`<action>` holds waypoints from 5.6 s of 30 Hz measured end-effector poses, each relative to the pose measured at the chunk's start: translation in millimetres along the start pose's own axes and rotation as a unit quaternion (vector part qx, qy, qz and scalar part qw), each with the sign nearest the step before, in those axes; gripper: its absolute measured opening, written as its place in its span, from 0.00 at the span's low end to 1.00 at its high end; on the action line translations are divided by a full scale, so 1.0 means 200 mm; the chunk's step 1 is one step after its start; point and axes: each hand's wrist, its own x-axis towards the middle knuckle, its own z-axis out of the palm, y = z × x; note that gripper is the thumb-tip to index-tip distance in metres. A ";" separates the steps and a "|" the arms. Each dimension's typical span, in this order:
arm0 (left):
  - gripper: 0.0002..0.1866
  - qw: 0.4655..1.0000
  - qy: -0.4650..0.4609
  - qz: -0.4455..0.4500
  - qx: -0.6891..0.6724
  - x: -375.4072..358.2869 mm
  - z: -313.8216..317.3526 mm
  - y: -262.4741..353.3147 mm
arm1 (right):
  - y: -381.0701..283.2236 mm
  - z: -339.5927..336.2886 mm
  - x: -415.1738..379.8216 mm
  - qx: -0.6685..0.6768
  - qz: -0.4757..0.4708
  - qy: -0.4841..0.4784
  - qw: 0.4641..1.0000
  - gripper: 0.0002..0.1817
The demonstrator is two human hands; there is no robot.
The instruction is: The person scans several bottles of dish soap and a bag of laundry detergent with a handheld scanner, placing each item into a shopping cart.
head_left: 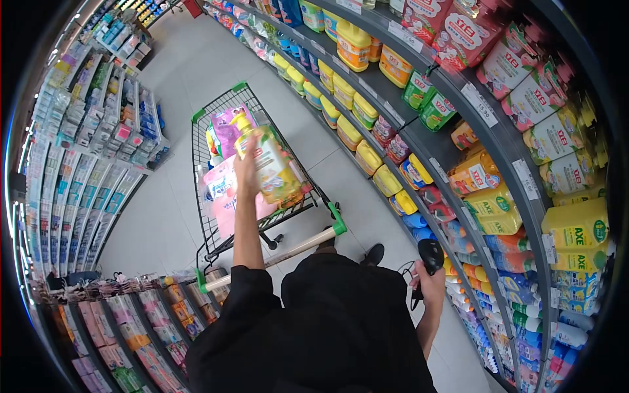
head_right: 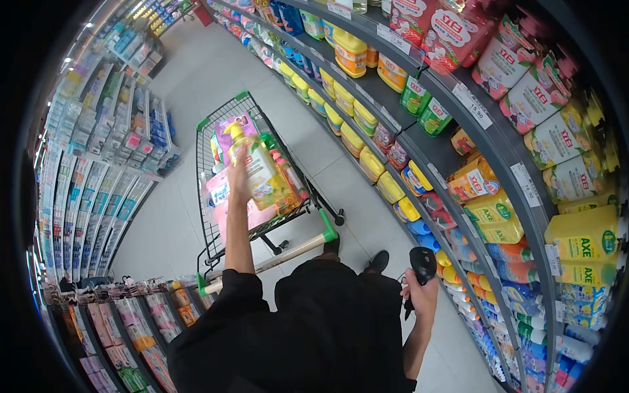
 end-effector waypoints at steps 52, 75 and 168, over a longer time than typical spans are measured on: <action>0.64 0.320 -0.771 -0.309 -0.456 -1.18 1.39 0.29 | 0.56 -0.04 0.02 -0.175 0.048 0.210 0.961 0.21; 0.66 0.253 -0.801 -0.348 -0.416 -1.33 1.47 0.29 | 1.28 -0.15 -0.04 -0.231 0.141 0.325 0.906 0.25; 0.52 0.723 -0.347 0.435 0.409 -0.77 2.08 -1.20 | 2.21 -0.41 -0.14 -0.074 0.301 0.230 0.923 0.31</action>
